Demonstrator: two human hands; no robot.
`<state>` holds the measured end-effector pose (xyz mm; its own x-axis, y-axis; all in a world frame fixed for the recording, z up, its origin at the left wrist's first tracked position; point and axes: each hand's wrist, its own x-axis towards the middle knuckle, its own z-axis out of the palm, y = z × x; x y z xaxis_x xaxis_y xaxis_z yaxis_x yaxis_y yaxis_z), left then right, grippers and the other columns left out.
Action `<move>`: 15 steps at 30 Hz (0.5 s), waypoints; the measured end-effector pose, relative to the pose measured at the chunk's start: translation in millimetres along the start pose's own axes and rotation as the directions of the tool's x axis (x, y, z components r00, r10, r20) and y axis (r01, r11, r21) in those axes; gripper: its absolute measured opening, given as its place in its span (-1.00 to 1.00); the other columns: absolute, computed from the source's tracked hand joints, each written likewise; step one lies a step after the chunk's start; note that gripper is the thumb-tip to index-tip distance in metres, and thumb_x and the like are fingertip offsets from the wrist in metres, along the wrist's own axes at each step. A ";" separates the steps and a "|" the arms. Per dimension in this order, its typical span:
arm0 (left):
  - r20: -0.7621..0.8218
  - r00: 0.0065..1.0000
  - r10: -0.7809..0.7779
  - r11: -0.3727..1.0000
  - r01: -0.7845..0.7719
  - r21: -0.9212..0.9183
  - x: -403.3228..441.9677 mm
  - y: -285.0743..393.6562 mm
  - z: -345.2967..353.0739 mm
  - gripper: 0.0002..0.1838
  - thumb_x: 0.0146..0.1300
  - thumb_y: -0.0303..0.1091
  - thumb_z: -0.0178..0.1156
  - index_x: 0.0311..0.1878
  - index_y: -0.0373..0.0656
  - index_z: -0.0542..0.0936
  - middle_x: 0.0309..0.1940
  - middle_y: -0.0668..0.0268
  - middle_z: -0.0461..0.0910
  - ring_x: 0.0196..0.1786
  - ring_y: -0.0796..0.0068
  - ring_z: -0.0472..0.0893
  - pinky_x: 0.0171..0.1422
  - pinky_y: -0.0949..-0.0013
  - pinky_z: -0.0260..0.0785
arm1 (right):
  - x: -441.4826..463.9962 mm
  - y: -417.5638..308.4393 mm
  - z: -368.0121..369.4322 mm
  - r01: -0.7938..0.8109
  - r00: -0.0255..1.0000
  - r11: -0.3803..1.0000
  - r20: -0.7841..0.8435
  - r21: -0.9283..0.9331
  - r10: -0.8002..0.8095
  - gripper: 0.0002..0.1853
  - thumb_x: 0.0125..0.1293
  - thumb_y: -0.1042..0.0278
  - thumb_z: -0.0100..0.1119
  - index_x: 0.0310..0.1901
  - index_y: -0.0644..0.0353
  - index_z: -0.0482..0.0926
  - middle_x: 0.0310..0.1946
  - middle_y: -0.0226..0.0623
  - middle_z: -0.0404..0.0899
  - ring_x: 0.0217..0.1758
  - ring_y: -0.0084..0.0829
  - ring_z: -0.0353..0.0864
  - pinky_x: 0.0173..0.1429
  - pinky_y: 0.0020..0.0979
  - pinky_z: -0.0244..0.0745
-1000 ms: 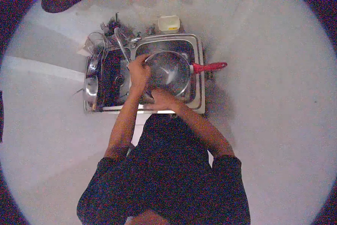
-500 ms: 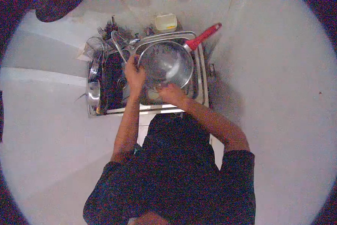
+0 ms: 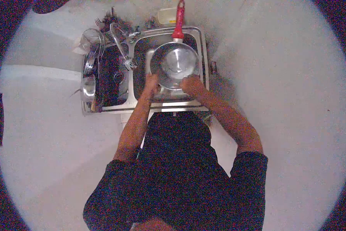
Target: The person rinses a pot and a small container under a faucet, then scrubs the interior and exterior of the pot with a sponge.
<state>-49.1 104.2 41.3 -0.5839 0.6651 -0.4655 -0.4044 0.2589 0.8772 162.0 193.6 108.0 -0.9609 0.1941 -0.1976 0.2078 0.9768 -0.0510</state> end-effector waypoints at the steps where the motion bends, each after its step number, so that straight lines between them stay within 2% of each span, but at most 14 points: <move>1: 0.029 1.000 0.004 0.995 -0.001 -0.096 -12.1 1.5 2.9 -0.70 0.33 -0.27 0.12 -0.02 -0.31 0.54 -0.33 0.20 0.61 -0.39 0.31 0.58 -0.30 0.21 0.47 | 6.4 -6.4 -1.5 -0.059 0.997 0.996 0.059 0.063 0.055 -0.73 0.17 0.26 0.12 -0.15 0.20 0.60 -0.27 -0.06 0.66 -0.23 -0.08 0.71 -0.07 -0.04 0.60; 3: -0.157 0.987 -0.037 0.999 0.039 0.010 -46.1 25.4 17.8 -0.72 0.36 -0.23 0.13 -0.07 -0.28 0.57 -0.34 0.24 0.61 -0.38 0.34 0.58 -0.31 0.22 0.45 | 23.6 -20.3 5.6 -0.130 0.987 0.961 0.127 0.244 0.101 -0.66 0.18 0.26 0.11 -0.06 0.26 0.56 -0.15 0.05 0.64 -0.15 -0.01 0.68 0.03 -0.02 0.54; 5: -0.195 0.980 -0.037 0.997 0.050 0.063 -58.0 31.5 21.4 -0.73 0.38 -0.22 0.15 -0.06 -0.24 0.57 -0.31 0.25 0.61 -0.35 0.36 0.58 -0.29 0.22 0.45 | 48.7 -39.0 27.1 -0.154 0.986 0.874 0.135 0.462 0.103 -0.56 0.18 0.20 0.08 0.04 0.28 0.52 -0.03 0.12 0.58 -0.02 0.06 0.62 0.14 -0.01 0.48; 7: -0.095 0.995 -0.032 0.999 0.034 0.022 -48.2 9.0 11.1 -0.71 0.37 -0.22 0.16 0.02 -0.21 0.53 -0.25 0.25 0.62 -0.30 0.37 0.59 -0.26 0.22 0.46 | 69.4 -58.7 19.2 -0.198 0.980 0.755 0.147 0.625 0.136 -0.38 0.18 -0.01 0.08 0.20 0.23 0.44 0.12 0.13 0.51 0.14 0.07 0.54 0.27 0.02 0.39; 9: -0.012 0.998 -0.065 0.993 0.063 -0.097 -35.2 -18.4 -1.2 -0.65 0.37 -0.20 0.18 0.10 -0.20 0.49 -0.18 0.23 0.62 -0.27 0.36 0.59 -0.25 0.21 0.47 | 70.2 -58.8 -0.6 -0.227 0.970 0.700 0.221 0.677 0.101 -0.28 0.18 -0.12 0.09 0.27 0.24 0.41 0.18 0.13 0.48 0.22 0.08 0.50 0.35 0.06 0.30; 10: 0.032 0.995 -0.091 0.980 0.095 -0.174 -37.8 -16.8 -2.5 -0.62 0.37 -0.19 0.19 0.13 -0.19 0.46 -0.14 0.23 0.61 -0.26 0.36 0.60 -0.25 0.22 0.47 | 66.6 -51.5 -9.2 -0.232 0.957 0.713 0.286 0.662 0.046 -0.30 0.19 -0.08 0.09 0.24 0.29 0.43 0.16 0.15 0.49 0.21 0.10 0.50 0.37 0.09 0.26; 11: -0.039 0.994 -0.104 0.981 0.096 -0.166 -42.1 -16.1 0.2 -0.56 0.33 -0.10 0.21 0.13 -0.19 0.46 -0.17 0.23 0.61 -0.28 0.35 0.60 -0.27 0.21 0.49 | 63.5 -42.9 -14.2 -0.233 0.938 0.729 0.346 0.644 -0.006 -0.32 0.20 -0.05 0.09 0.22 0.34 0.45 0.14 0.16 0.51 0.20 0.12 0.50 0.39 0.11 0.22; 13: -0.181 0.975 -0.128 0.984 0.102 -0.148 -75.6 15.1 18.2 -0.42 0.27 0.09 0.26 0.12 -0.19 0.45 -0.23 0.22 0.60 -0.33 0.32 0.61 -0.30 0.19 0.51 | 62.4 -18.8 39.4 -0.274 0.944 0.894 0.278 0.355 0.179 -0.54 0.19 0.17 0.07 0.01 0.35 0.56 0.00 0.18 0.56 0.06 0.09 0.57 0.25 0.07 0.35; 14: -0.163 0.977 -0.134 0.982 0.108 -0.158 -79.4 18.0 20.0 -0.46 0.31 0.02 0.23 0.14 -0.21 0.44 -0.17 0.22 0.60 -0.26 0.34 0.60 -0.25 0.22 0.49 | 63.5 -12.8 59.3 -0.308 0.939 0.932 0.221 0.192 0.265 -0.64 0.19 0.27 0.05 -0.09 0.35 0.62 -0.07 0.19 0.59 0.00 0.07 0.61 0.18 0.05 0.41; 15: -0.144 0.980 -0.137 0.979 0.113 -0.168 -80.7 19.7 20.0 -0.49 0.35 -0.05 0.20 0.16 -0.23 0.43 -0.12 0.22 0.60 -0.19 0.35 0.59 -0.19 0.24 0.48 | 66.6 -15.6 41.2 -0.391 0.898 0.920 0.237 0.042 0.371 -0.66 0.17 0.28 0.06 -0.13 0.33 0.64 -0.08 0.19 0.59 -0.01 0.05 0.61 0.18 0.05 0.40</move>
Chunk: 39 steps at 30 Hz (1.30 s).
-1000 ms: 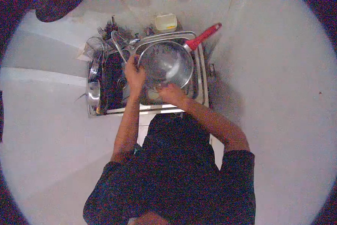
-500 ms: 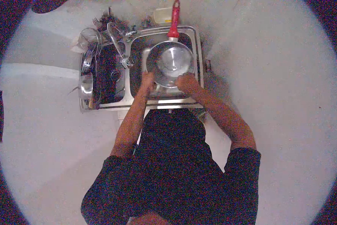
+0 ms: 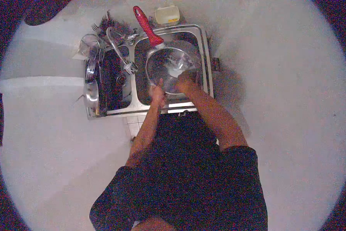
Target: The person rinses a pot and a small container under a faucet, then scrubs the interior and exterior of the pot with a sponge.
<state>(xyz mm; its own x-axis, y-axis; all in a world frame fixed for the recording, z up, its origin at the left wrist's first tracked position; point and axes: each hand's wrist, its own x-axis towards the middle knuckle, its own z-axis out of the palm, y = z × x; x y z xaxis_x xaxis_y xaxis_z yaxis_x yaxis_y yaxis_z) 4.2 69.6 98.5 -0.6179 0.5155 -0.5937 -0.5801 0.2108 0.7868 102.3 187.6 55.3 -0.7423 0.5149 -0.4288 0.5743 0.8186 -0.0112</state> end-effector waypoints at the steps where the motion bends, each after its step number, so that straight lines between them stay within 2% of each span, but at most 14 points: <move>1: 0.008 1.000 -0.006 1.000 0.006 0.021 1.0 1.1 -0.1 -0.52 0.37 -0.08 0.18 0.17 -0.24 0.43 -0.09 0.22 0.60 -0.16 0.36 0.58 -0.16 0.26 0.47 | -9.5 -6.4 -40.3 -0.111 0.994 0.986 -0.002 -0.125 0.112 -0.68 0.16 0.29 0.07 -0.16 0.31 0.66 -0.09 0.19 0.59 -0.01 0.04 0.61 0.18 0.05 0.40; 5: 0.038 0.998 -0.045 0.993 0.040 0.114 5.2 -3.8 0.7 -0.55 0.40 -0.09 0.15 0.17 -0.22 0.44 -0.06 0.25 0.59 -0.12 0.38 0.55 -0.10 0.28 0.45 | 41.7 8.3 15.0 -0.111 0.965 0.951 -0.199 0.288 0.173 -0.62 0.16 0.25 0.09 -0.08 0.32 0.63 0.01 0.17 0.56 0.12 0.02 0.55 0.26 0.02 0.35; 9: 0.221 0.973 -0.069 0.987 0.034 0.159 35.3 -35.6 -9.7 -0.52 0.41 0.01 0.11 0.11 -0.24 0.50 -0.11 0.29 0.58 -0.22 0.45 0.52 -0.13 0.33 0.43 | 63.2 -31.1 3.3 -0.116 0.721 0.468 -0.250 0.876 0.646 -0.55 0.16 0.24 0.15 0.06 0.30 0.54 0.08 0.10 0.55 0.20 0.01 0.51 0.32 -0.07 0.31; 11: 0.197 0.980 -0.025 0.992 0.000 0.129 33.9 -32.8 -10.3 -0.49 0.42 0.05 0.08 0.11 -0.25 0.50 -0.11 0.30 0.58 -0.24 0.45 0.54 -0.15 0.33 0.44 | 56.1 -37.1 -3.7 0.005 0.726 0.440 -0.306 0.898 0.616 -0.53 0.17 0.25 0.17 0.12 0.27 0.50 0.09 0.05 0.56 0.19 0.01 0.52 0.29 -0.12 0.35; 12: 0.193 0.980 0.053 0.998 -0.056 0.012 31.0 -31.1 -5.2 -0.47 0.42 0.08 0.07 0.11 -0.26 0.50 -0.11 0.29 0.59 -0.25 0.44 0.56 -0.17 0.34 0.46 | 63.7 -44.2 2.5 0.130 0.740 0.167 -0.207 0.977 0.640 -0.64 0.17 0.33 0.18 0.01 0.24 0.54 -0.01 0.04 0.61 0.08 0.02 0.57 0.23 -0.14 0.41; 15: 0.202 0.977 0.069 0.997 -0.059 -0.056 23.5 -8.1 3.0 -0.35 0.40 0.22 -0.02 0.11 -0.29 0.47 -0.07 0.19 0.60 -0.16 0.33 0.62 -0.15 0.25 0.53 | 20.4 -56.5 -25.4 0.148 0.902 0.108 -0.179 0.983 0.394 -0.75 0.18 0.36 0.16 -0.10 0.21 0.57 -0.15 0.02 0.65 -0.04 0.03 0.60 0.13 -0.15 0.47; 18: 0.177 0.984 0.026 0.992 -0.004 -0.126 26.4 -4.5 1.6 -0.41 0.42 0.16 -0.01 0.08 -0.27 0.47 -0.11 0.15 0.61 -0.17 0.31 0.63 -0.13 0.19 0.53 | -20.8 -43.0 -53.2 0.258 0.915 0.710 -0.402 0.655 0.037 -0.83 0.19 0.40 0.10 -0.21 0.24 0.59 -0.26 0.01 0.65 -0.12 0.04 0.62 0.04 -0.12 0.50; 24: 0.069 0.991 0.111 0.993 -0.107 -0.056 40.7 -24.1 -0.2 -0.54 0.39 0.01 0.12 0.02 -0.25 0.49 -0.18 0.21 0.62 -0.20 0.30 0.63 -0.16 0.21 0.52 | -48.6 -13.5 -70.3 -0.005 0.983 0.937 -0.169 0.350 0.068 -0.75 0.22 0.36 0.04 -0.21 0.35 0.61 -0.22 0.06 0.64 -0.08 0.05 0.64 0.07 -0.03 0.50; 27: 0.076 0.992 0.100 0.994 -0.095 -0.059 35.9 -10.6 2.9 -0.68 0.40 -0.19 0.12 0.02 -0.24 0.53 -0.23 0.25 0.62 -0.27 0.42 0.59 -0.25 0.30 0.44 | 14.0 -13.1 -16.1 0.056 0.998 0.925 -0.032 0.377 -0.048 -0.70 0.25 0.32 0.05 -0.07 0.31 0.60 -0.15 0.04 0.65 -0.04 0.03 0.65 0.07 -0.08 0.52; 28: 0.065 0.995 0.074 0.996 -0.071 -0.050 26.1 -2.0 4.7 -0.74 0.41 -0.27 0.10 0.02 -0.23 0.55 -0.26 0.27 0.62 -0.30 0.48 0.57 -0.29 0.34 0.40 | 18.2 -21.5 -14.3 0.075 0.985 0.888 -0.172 0.454 0.005 -0.68 0.27 0.29 0.05 -0.03 0.29 0.58 -0.12 0.03 0.65 -0.04 0.02 0.65 0.06 -0.09 0.52; 31: 0.113 0.990 0.084 0.996 -0.086 0.014 16.3 1.0 6.5 -0.78 0.33 -0.41 0.10 0.00 -0.25 0.57 -0.29 0.27 0.62 -0.29 0.49 0.57 -0.29 0.34 0.40 | 39.6 -56.4 -17.4 0.124 0.889 0.511 -0.325 0.851 0.324 -0.65 0.30 0.23 0.06 0.03 0.23 0.56 -0.03 0.03 0.61 0.04 0.00 0.61 0.10 -0.11 0.48; 33: 0.120 0.992 0.029 0.987 -0.047 0.155 13.9 2.7 4.4 -0.76 0.30 -0.46 0.09 0.00 -0.27 0.56 -0.26 0.28 0.63 -0.26 0.48 0.59 -0.27 0.32 0.43 | 56.0 -64.9 -29.3 0.110 0.864 -0.235 0.024 0.966 0.503 -0.68 0.30 0.23 0.05 0.01 0.19 0.57 0.07 0.06 0.55 0.17 -0.02 0.52 0.25 -0.07 0.37; 36: 0.153 0.988 0.000 0.980 -0.030 0.196 10.9 4.7 3.4 -0.74 0.27 -0.48 0.08 0.01 -0.29 0.55 -0.21 0.25 0.63 -0.23 0.45 0.61 -0.26 0.31 0.46 | 55.5 -59.1 -43.6 0.228 0.783 0.059 -0.219 0.972 0.583 -0.69 0.32 0.13 0.13 -0.08 0.20 0.54 -0.19 -0.04 0.65 -0.17 -0.01 0.65 -0.08 -0.08 0.51; 39: 0.257 0.962 0.088 0.995 -0.099 0.030 15.9 -4.4 0.1 -0.72 0.25 -0.44 0.11 0.03 -0.26 0.50 -0.21 0.26 0.60 -0.25 0.42 0.60 -0.31 0.30 0.47 | 32.0 -68.1 -47.9 0.183 0.841 0.451 -0.377 0.874 0.389 -0.75 0.26 0.22 0.21 -0.16 0.20 0.53 -0.23 -0.06 0.65 -0.24 -0.04 0.64 -0.13 -0.09 0.49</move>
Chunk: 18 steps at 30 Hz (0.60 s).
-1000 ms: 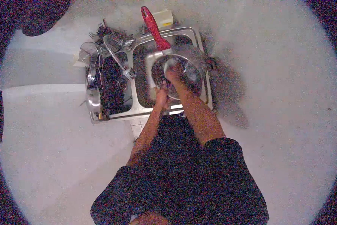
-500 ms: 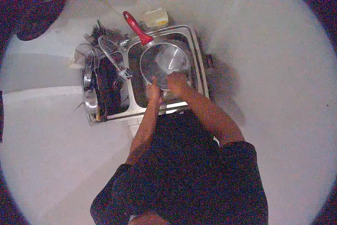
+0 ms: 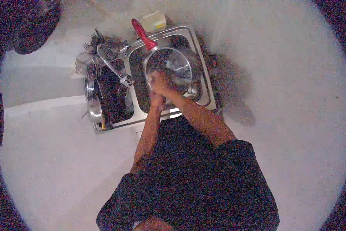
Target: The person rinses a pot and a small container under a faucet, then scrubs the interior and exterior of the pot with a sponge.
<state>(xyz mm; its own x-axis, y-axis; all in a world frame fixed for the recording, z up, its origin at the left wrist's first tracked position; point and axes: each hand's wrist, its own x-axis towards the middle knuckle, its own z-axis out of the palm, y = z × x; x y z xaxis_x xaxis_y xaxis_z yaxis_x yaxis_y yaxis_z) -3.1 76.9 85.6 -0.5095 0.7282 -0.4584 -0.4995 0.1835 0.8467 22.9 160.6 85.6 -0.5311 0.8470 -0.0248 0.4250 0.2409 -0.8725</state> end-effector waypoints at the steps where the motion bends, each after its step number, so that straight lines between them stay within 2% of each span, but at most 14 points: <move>1: 0.036 0.998 0.050 0.996 -0.047 -0.074 2.4 -6.7 -1.3 -0.71 0.25 -0.42 0.14 0.04 -0.23 0.48 -0.21 0.27 0.59 -0.26 0.41 0.59 -0.33 0.30 0.47 | -6.4 -5.5 -7.4 0.077 0.996 0.997 0.038 -0.005 -0.076 -0.73 0.17 0.25 0.30 -0.18 0.20 0.53 -0.30 -0.07 0.64 -0.28 -0.01 0.63 -0.15 -0.08 0.49; 4: -0.038 0.998 -0.057 0.998 0.057 -0.001 12.7 -10.6 -9.6 -0.74 0.24 -0.47 0.13 -0.01 -0.24 0.44 -0.20 0.24 0.59 -0.23 0.36 0.60 -0.32 0.26 0.50 | -2.0 -10.8 2.2 0.052 0.992 0.928 -0.123 0.368 -0.007 -0.69 0.01 0.51 0.19 -0.12 0.20 0.56 -0.23 -0.02 0.59 -0.08 0.03 0.59 0.07 -0.06 0.45; 7: -0.121 0.981 -0.151 0.981 0.164 0.101 20.9 -21.9 -20.8 -0.64 0.19 -0.59 -0.03 0.08 -0.33 0.44 -0.16 0.16 0.60 -0.33 0.35 0.63 -0.42 0.35 0.52 | 38.8 22.2 32.2 0.073 0.869 0.974 -0.493 0.213 0.043 -0.73 0.11 0.38 0.24 -0.15 0.23 0.50 -0.19 -0.01 0.57 -0.08 0.02 0.57 0.02 -0.11 0.45; 10: -0.165 0.971 -0.173 0.954 0.207 0.215 -31.7 49.3 23.9 -0.59 0.15 -0.59 -0.03 0.12 -0.31 0.41 -0.16 0.13 0.59 -0.38 0.33 0.63 -0.53 0.35 0.46 | 54.7 35.1 22.2 -0.090 0.840 0.992 -0.528 0.085 0.122 -0.66 0.07 0.41 0.21 -0.08 0.27 0.48 -0.07 0.03 0.54 0.02 0.02 0.52 0.13 -0.13 0.42; 11: -0.170 0.977 -0.129 0.969 0.160 0.186 -30.8 45.4 23.0 -0.63 0.12 -0.57 0.01 0.05 -0.32 0.48 -0.26 0.14 0.62 -0.37 0.32 0.64 -0.55 0.32 0.41 | 59.0 36.0 14.4 -0.136 0.883 0.990 -0.456 -0.022 0.111 -0.63 0.06 0.38 0.22 -0.07 0.28 0.48 -0.10 0.04 0.56 0.00 0.01 0.55 0.11 -0.12 0.45; 13: -0.156 0.988 -0.020 0.934 0.074 0.350 -15.1 27.4 2.0 -0.66 0.07 -0.56 0.04 -0.03 -0.34 0.54 -0.33 0.12 0.64 -0.34 0.28 0.66 -0.47 0.28 0.44 | 60.0 39.5 -2.8 -0.194 0.949 0.949 -0.293 -0.247 0.117 -0.57 0.04 0.32 0.26 -0.05 0.30 0.49 -0.17 0.05 0.60 -0.06 0.00 0.61 0.06 -0.10 0.51; 14: -0.146 0.989 0.026 0.903 0.040 0.428 -9.1 16.5 -9.6 -0.67 0.05 -0.56 0.06 -0.07 -0.35 0.56 -0.36 0.12 0.65 -0.33 0.27 0.67 -0.43 0.26 0.46 | 64.5 52.5 -2.3 -0.197 0.963 0.935 -0.236 -0.295 0.129 -0.61 0.04 0.30 0.27 -0.09 0.30 0.52 -0.20 0.05 0.61 -0.08 0.00 0.63 0.03 -0.10 0.53; 15: -0.123 0.975 0.186 0.882 -0.111 0.457 -5.4 8.8 -14.9 -0.70 -0.01 -0.54 0.09 -0.17 -0.36 0.62 -0.39 0.07 0.68 -0.27 0.24 0.69 -0.24 0.21 0.49 | 70.1 70.0 0.9 -0.194 0.974 0.919 -0.178 -0.342 0.139 -0.64 0.04 0.29 0.27 -0.13 0.30 0.56 -0.23 0.06 0.63 -0.10 -0.01 0.65 0.01 -0.09 0.56; 16: -0.097 0.971 0.219 0.853 -0.142 0.503 -4.0 7.8 -17.0 -0.71 0.02 -0.54 0.10 -0.14 -0.33 0.62 -0.37 0.12 0.68 -0.27 0.30 0.67 -0.21 0.26 0.48 | 72.6 74.2 -2.7 -0.185 0.982 0.903 -0.119 -0.388 0.150 -0.67 0.05 0.28 0.28 -0.17 0.30 0.59 -0.27 0.06 0.64 -0.12 -0.01 0.67 -0.01 -0.09 0.58; 18: -0.031 0.957 0.288 0.767 -0.212 0.605 -0.8 0.2 -19.7 -0.72 0.09 -0.56 0.11 -0.09 -0.29 0.62 -0.32 0.22 0.69 -0.29 0.41 0.64 -0.15 0.34 0.47 | 64.8 78.4 -3.6 0.030 1.000 0.869 0.018 -0.494 -0.023 -0.73 0.03 0.29 0.29 -0.26 0.29 0.63 -0.27 0.08 0.65 -0.10 0.01 0.66 0.00 -0.10 0.58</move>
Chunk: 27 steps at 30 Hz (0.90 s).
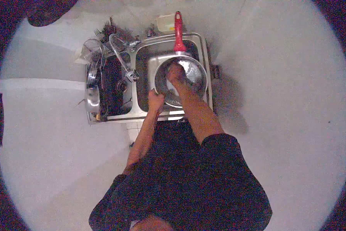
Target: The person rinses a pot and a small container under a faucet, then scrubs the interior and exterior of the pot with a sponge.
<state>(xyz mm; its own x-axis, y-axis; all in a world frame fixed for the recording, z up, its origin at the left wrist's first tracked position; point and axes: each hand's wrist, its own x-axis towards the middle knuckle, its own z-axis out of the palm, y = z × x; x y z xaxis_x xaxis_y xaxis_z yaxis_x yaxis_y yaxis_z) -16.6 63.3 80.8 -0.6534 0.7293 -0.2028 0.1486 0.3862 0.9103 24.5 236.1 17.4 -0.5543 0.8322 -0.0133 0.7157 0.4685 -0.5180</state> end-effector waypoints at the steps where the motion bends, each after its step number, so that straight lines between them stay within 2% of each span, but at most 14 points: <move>1: -0.009 0.999 0.041 0.999 -0.041 0.020 -0.5 9.5 -2.4 -0.72 0.09 -0.54 0.11 -0.10 -0.28 0.63 -0.32 0.18 0.69 -0.27 0.38 0.66 -0.14 0.32 0.48 | -11.1 -2.2 8.5 0.047 0.998 0.996 -0.054 0.080 -0.043 -0.76 0.02 0.28 0.29 -0.32 0.25 0.66 -0.26 0.07 0.65 -0.08 0.01 0.66 0.00 -0.08 0.58; 3: -0.021 0.993 0.120 0.991 -0.119 0.055 -4.2 32.3 -7.5 -0.72 0.10 -0.51 0.13 -0.10 -0.26 0.64 -0.31 0.09 0.71 -0.23 0.34 0.70 -0.12 0.27 0.50 | -27.0 -7.9 7.7 0.185 0.947 0.976 0.287 -0.117 -0.145 -0.75 0.08 0.26 0.23 -0.26 0.24 0.65 -0.25 0.07 0.64 -0.09 0.00 0.66 0.01 -0.05 0.57; 5: -0.036 0.999 0.040 0.992 -0.036 0.118 -6.3 61.0 -15.6 -0.71 0.09 -0.48 0.13 -0.09 -0.26 0.64 -0.34 0.05 0.70 -0.23 0.26 0.71 -0.12 0.24 0.50 | -49.1 -4.4 0.2 0.318 0.868 0.918 0.464 -0.239 -0.180 -0.73 0.17 0.23 0.15 -0.20 0.22 0.64 -0.24 0.08 0.64 -0.09 -0.02 0.66 0.00 -0.04 0.56; 8: -0.073 0.997 0.016 0.993 -0.007 0.115 -5.0 59.4 -20.1 -0.69 0.03 -0.45 0.16 -0.11 -0.26 0.64 -0.34 0.02 0.69 -0.23 0.10 0.71 -0.10 0.18 0.50 | -69.7 26.1 -9.7 0.352 0.889 0.850 0.426 -0.393 -0.171 -0.69 0.31 0.20 -0.01 -0.11 0.20 0.62 -0.21 0.05 0.64 -0.08 -0.04 0.66 -0.02 -0.06 0.57; 10: -0.045 0.999 -0.005 0.994 0.010 0.104 -10.6 82.1 -27.8 -0.65 -0.01 -0.47 0.18 -0.09 -0.28 0.64 -0.28 0.00 0.70 -0.14 0.04 0.69 -0.02 0.18 0.47 | -56.4 49.0 -12.3 0.200 0.963 0.833 0.260 -0.516 -0.070 -0.67 0.39 0.18 -0.11 -0.07 0.18 0.60 -0.19 -0.02 0.65 -0.04 -0.06 0.66 -0.02 -0.07 0.58; 11: -0.036 0.999 -0.008 0.995 0.012 0.096 -9.3 75.5 -27.6 -0.64 -0.02 -0.46 0.18 -0.09 -0.28 0.63 -0.27 -0.01 0.70 -0.13 0.04 0.69 -0.01 0.18 0.47 | -44.8 68.7 0.5 0.214 0.976 0.869 0.070 -0.446 -0.204 -0.66 0.40 0.17 -0.12 -0.06 0.17 0.60 -0.18 -0.04 0.65 -0.03 -0.07 0.65 0.00 -0.06 0.56; 13: -0.009 1.000 -0.007 0.997 0.008 0.080 -6.1 66.7 -24.7 -0.63 -0.03 -0.45 0.20 -0.08 -0.28 0.63 -0.26 -0.02 0.69 -0.12 0.03 0.69 0.00 0.18 0.47 | -26.9 95.9 24.1 0.281 0.858 0.909 -0.342 -0.309 -0.382 -0.65 0.43 0.16 -0.15 -0.05 0.16 0.60 -0.15 -0.10 0.64 -0.01 -0.09 0.64 0.06 -0.05 0.54; 15: 0.022 0.998 -0.055 0.992 0.052 0.118 -15.0 85.3 -28.2 -0.66 -0.02 -0.43 0.17 -0.11 -0.28 0.64 -0.29 -0.01 0.69 -0.15 0.02 0.70 -0.03 0.14 0.49 | -16.3 75.6 6.2 0.175 0.978 0.973 -0.087 -0.148 -0.189 -0.65 0.43 0.18 -0.16 -0.02 0.18 0.57 -0.13 -0.07 0.62 -0.02 -0.06 0.63 0.07 -0.03 0.53; 16: 0.039 0.996 -0.077 0.988 0.071 0.138 -19.6 95.2 -29.8 -0.67 -0.01 -0.43 0.15 -0.13 -0.28 0.64 -0.31 -0.01 0.69 -0.17 0.02 0.70 -0.05 0.12 0.50 | -12.9 60.9 -3.6 0.156 0.988 0.980 0.013 -0.120 -0.156 -0.66 0.42 0.20 -0.15 -0.01 0.19 0.56 -0.12 -0.05 0.61 -0.02 -0.04 0.62 0.07 -0.03 0.52; 17: 0.014 1.000 0.008 0.987 -0.010 0.159 -17.4 90.7 -27.3 -0.66 -0.02 -0.43 0.15 -0.13 -0.28 0.64 -0.30 -0.02 0.68 -0.17 0.00 0.69 -0.04 0.11 0.50 | -9.5 46.9 -12.6 0.131 0.986 0.987 0.113 -0.097 -0.120 -0.67 0.40 0.22 -0.13 0.00 0.20 0.56 -0.11 -0.03 0.61 -0.01 -0.03 0.61 0.08 -0.02 0.52; 19: -0.034 0.986 0.165 0.965 -0.155 0.209 -13.4 58.4 -21.3 -0.64 -0.04 -0.44 0.14 -0.12 -0.29 0.63 -0.28 -0.05 0.67 -0.17 -0.02 0.68 -0.03 0.09 0.48 | -20.9 24.9 -14.4 0.198 0.955 0.973 0.246 -0.120 -0.164 -0.69 0.34 0.29 -0.07 0.01 0.22 0.54 -0.11 0.00 0.60 0.01 -0.01 0.59 0.09 -0.02 0.51; 23: -0.058 0.991 0.117 0.956 -0.096 0.276 -6.4 16.7 -13.5 -0.61 -0.07 -0.47 0.11 -0.09 -0.27 0.63 -0.27 -0.07 0.66 -0.16 -0.06 0.66 0.00 0.08 0.47 | -60.0 -1.4 -4.2 0.329 0.819 0.937 0.530 -0.116 -0.222 -0.67 0.21 0.43 0.06 0.02 0.25 0.52 -0.10 0.07 0.57 0.05 0.04 0.55 0.11 -0.03 0.49; 25: -0.027 0.999 0.030 0.977 -0.023 0.213 -19.6 62.8 -27.6 -0.62 -0.06 -0.53 0.07 -0.10 -0.26 0.64 -0.29 -0.06 0.67 -0.13 -0.10 0.65 0.02 0.09 0.46 | -56.3 36.7 1.3 0.352 0.870 0.917 0.427 -0.187 -0.247 -0.65 0.19 0.47 0.08 0.04 0.25 0.51 -0.12 0.06 0.57 0.03 0.03 0.56 0.11 -0.04 0.50; 27: -0.035 0.998 0.043 0.970 -0.034 0.241 -22.6 72.0 -31.9 -0.62 -0.06 -0.53 0.07 -0.11 -0.25 0.65 -0.29 -0.06 0.67 -0.14 -0.10 0.66 0.02 0.10 0.47 | -45.6 60.1 0.6 0.319 0.928 0.928 0.265 -0.196 -0.263 -0.63 0.17 0.48 0.09 0.06 0.25 0.50 -0.11 0.05 0.57 0.02 0.01 0.57 0.13 -0.06 0.51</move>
<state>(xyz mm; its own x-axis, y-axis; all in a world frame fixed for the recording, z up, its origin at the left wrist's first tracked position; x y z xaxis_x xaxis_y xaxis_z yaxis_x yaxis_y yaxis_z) -14.8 56.7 162.5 -0.6717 0.7253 -0.1506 0.3451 0.4863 0.8028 92.5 226.2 -13.7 -0.8149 0.5703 -0.1030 0.5703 0.7576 -0.3174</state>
